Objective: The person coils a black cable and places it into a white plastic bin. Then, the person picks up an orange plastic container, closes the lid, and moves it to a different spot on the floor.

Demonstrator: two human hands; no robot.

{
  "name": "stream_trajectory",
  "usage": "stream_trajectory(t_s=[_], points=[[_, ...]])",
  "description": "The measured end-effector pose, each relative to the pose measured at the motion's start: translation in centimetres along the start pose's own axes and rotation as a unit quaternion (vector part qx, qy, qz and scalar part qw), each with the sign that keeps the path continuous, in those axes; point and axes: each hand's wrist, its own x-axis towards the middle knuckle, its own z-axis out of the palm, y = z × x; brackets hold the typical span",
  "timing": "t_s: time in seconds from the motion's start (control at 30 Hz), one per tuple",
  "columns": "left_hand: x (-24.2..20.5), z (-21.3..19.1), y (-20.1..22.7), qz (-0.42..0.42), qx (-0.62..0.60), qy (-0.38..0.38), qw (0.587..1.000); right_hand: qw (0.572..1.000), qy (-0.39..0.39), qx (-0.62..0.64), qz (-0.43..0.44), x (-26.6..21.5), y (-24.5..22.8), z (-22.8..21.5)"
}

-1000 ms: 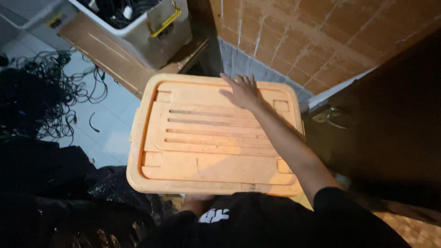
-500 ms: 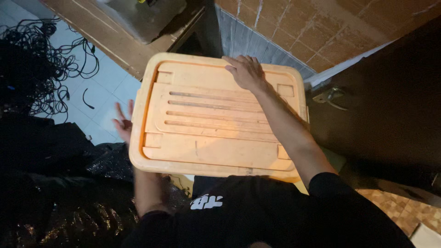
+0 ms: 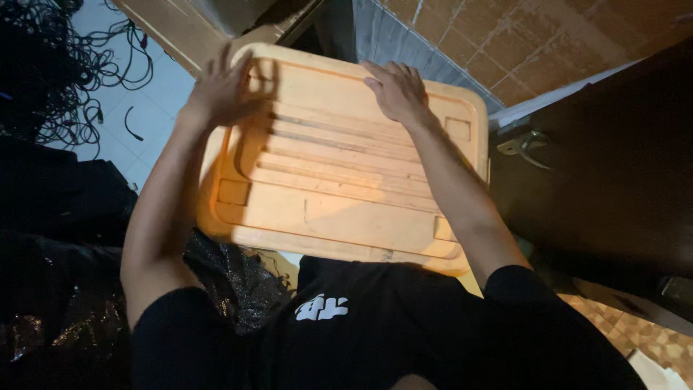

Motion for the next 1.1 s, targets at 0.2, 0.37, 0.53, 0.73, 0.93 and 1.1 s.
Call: stream_trajectory(t_s=[0.2,0.37,0.53,0.73,0.93,1.1], points=[[5.8,2.5,7.3,0.149,0.000,0.161,0.976,1.000,0.005,-0.006,-0.023,0.1,-2.0,-0.6],[7.5,5.2,10.7,0.162,-0.006,0.191,0.968,0.999,0.020,-0.012,-0.041,0.4,-2.6,-2.1],[8.4,7.6,11.2,0.166,0.007,0.271,0.948,0.997,0.012,-0.020,-0.078,-0.9,-0.6,-1.4],[8.6,8.1,10.7,0.159,-0.018,0.265,0.951,0.996,-0.072,-0.036,0.045,-1.5,0.7,-2.9],[7.6,9.2,11.6,0.181,-0.039,0.277,0.943,0.981,-0.043,-0.092,0.164,-4.7,5.2,-5.4],[6.7,10.2,11.4,0.175,-0.049,0.278,0.943,0.960,0.029,-0.138,0.241,-8.3,5.8,-5.8]])
